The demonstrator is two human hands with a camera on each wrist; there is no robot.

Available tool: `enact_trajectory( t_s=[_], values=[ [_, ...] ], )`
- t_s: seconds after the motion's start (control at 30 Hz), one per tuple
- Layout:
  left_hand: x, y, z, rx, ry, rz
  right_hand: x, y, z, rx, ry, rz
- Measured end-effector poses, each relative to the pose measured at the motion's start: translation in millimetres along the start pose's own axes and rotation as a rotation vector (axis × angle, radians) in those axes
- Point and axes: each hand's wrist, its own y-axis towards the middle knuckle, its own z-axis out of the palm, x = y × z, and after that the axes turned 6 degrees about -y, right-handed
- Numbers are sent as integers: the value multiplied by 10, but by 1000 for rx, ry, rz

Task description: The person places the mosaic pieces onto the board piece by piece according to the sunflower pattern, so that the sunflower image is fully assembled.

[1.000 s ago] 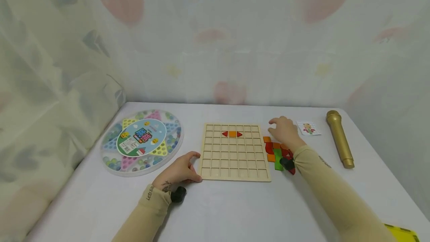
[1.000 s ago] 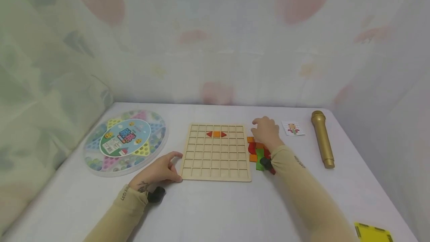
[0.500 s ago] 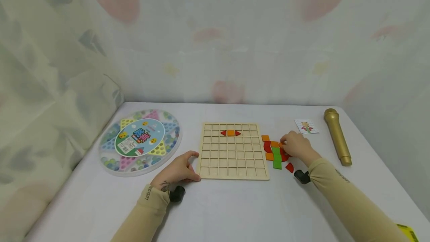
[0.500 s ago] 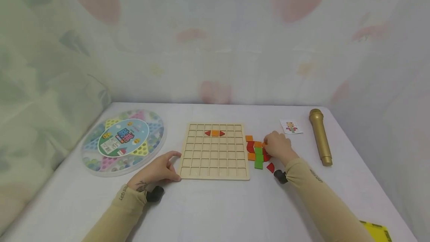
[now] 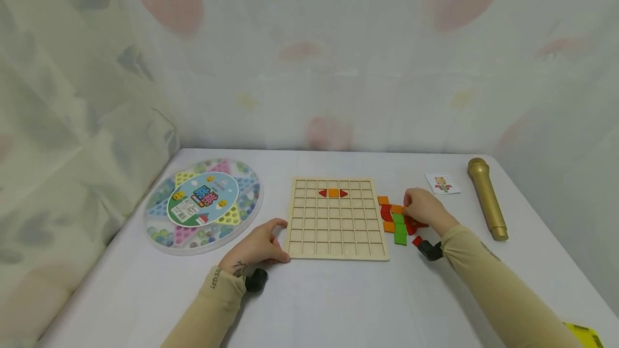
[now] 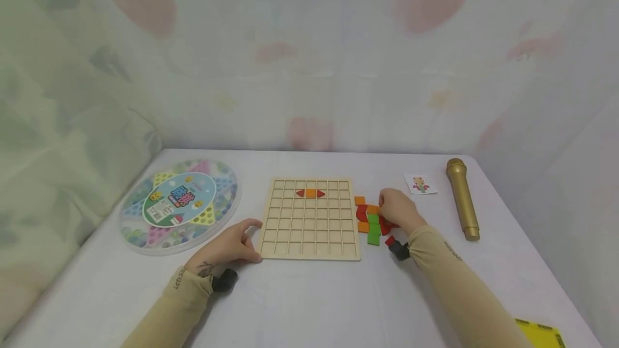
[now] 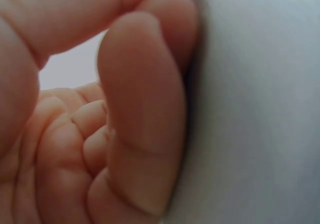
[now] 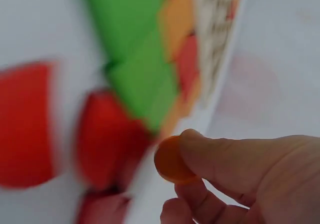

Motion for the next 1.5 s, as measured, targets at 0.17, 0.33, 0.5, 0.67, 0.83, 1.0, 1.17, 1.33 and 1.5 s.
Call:
enact_trajectory(
  t_s=[0.17, 0.33, 0.5, 0.67, 0.83, 1.0, 1.17, 1.33, 1.5],
  values=[
    [8, 7, 2, -1, 15, 3, 264, 11, -76, -68, 116, -35],
    [32, 8, -15, 8, 17, 14, 612, 87, 7, -66, 406, -30],
    [75, -1, -33, 31, -16, 38, 933, 234, 224, -50, 636, 23],
    [101, 1, -34, 44, -40, 48, 1136, 355, 420, -91, 633, 30],
    [93, 3, -25, 46, -53, 45, 1220, 404, 519, -115, 562, 34],
    [74, 2, -22, 43, -53, 40, 1260, 401, 542, -140, 450, 40],
    [61, 2, -25, 42, -51, 45, 1310, 416, 553, -143, 384, 64],
    [54, 9, -28, 39, -51, 43, 1357, 427, 548, -141, 350, 97],
    [55, 15, -30, 39, -38, 44, 1389, 409, 536, -159, 285, 103]
  ],
)
